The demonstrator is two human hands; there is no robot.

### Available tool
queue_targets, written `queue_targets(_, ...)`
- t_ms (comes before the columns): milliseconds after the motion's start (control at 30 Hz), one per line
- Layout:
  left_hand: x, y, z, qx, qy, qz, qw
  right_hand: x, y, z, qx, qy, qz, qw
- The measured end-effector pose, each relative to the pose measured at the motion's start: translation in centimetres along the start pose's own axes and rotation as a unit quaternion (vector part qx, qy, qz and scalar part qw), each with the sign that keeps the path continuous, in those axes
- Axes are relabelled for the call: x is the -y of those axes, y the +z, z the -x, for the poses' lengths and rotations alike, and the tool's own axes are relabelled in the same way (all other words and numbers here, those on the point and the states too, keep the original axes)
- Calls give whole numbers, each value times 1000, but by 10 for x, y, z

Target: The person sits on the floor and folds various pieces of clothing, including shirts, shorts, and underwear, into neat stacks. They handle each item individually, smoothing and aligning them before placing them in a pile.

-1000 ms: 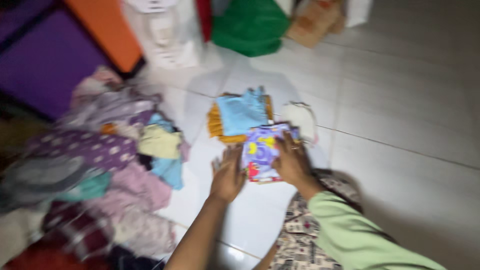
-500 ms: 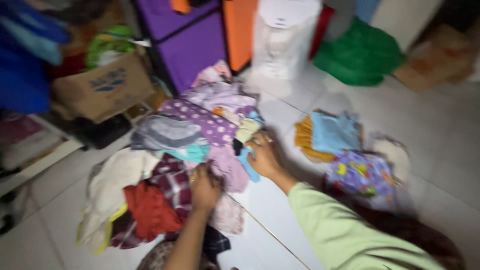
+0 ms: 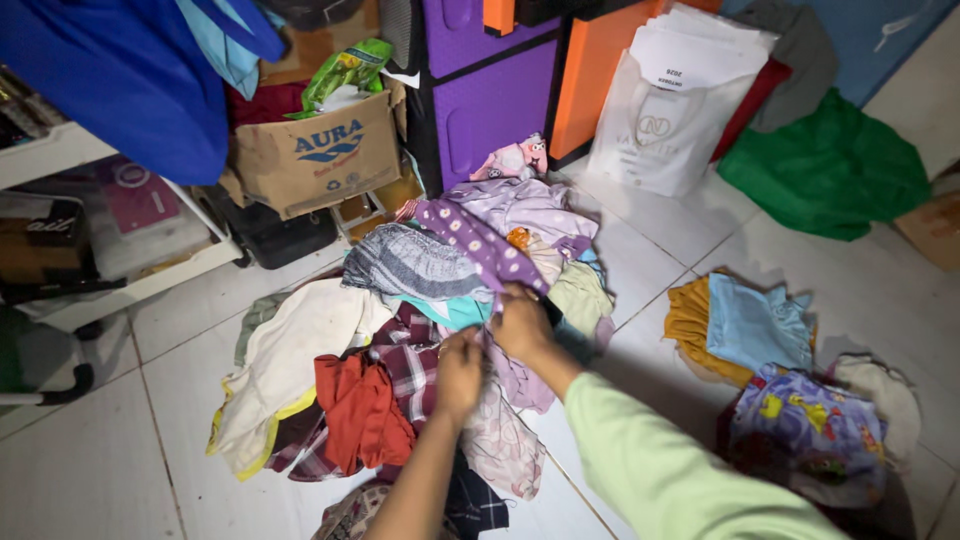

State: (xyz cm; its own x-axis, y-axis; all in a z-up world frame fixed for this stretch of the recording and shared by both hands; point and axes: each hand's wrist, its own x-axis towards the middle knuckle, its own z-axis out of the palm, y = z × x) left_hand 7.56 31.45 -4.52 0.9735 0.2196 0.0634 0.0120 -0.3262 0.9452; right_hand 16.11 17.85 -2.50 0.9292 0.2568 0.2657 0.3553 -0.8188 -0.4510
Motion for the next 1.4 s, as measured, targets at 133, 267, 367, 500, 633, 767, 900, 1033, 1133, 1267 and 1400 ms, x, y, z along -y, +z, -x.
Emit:
queue_targets(133,-17,12,-15,56,-189,355,914,15,-30,45,-43,-112,-18,993)
queue_targets(267,-33,22,-20,77,-280,542,789,10,-64,106,24,-150,-169,974)
queue_targets(367,-41,33,-13,135,-309,557,759,-16,-90,141,151,-158,-221,950)
queue_targets(500,-59,60,13,141,-282,447,837,-54,-126,154,178,-109,-389,897)
queue_targets(633,-86,76,58,270,-155,441,842,-62,-165,152,-36,332,-460,823)
queue_targets(767,-119,77,85,359,-66,393,844,-65,-196,177,-3,277,-611,741)
queue_targets(900,-141,80,100,315,-2,257,914,-71,-193,198,-46,135,-508,850)
queue_targets(1033,-160,99,110,202,143,156,956,-65,-196,209,-135,75,-393,906)
queue_targets(1133,-167,106,120,135,213,59,966,-44,-210,221,-202,79,-256,942)
queue_targets(1267,-176,105,126,165,251,87,950,-22,-229,223,-208,82,-259,939)
queue_targets(1400,-189,92,129,251,176,61,950,-25,-237,220,-198,48,-208,957)
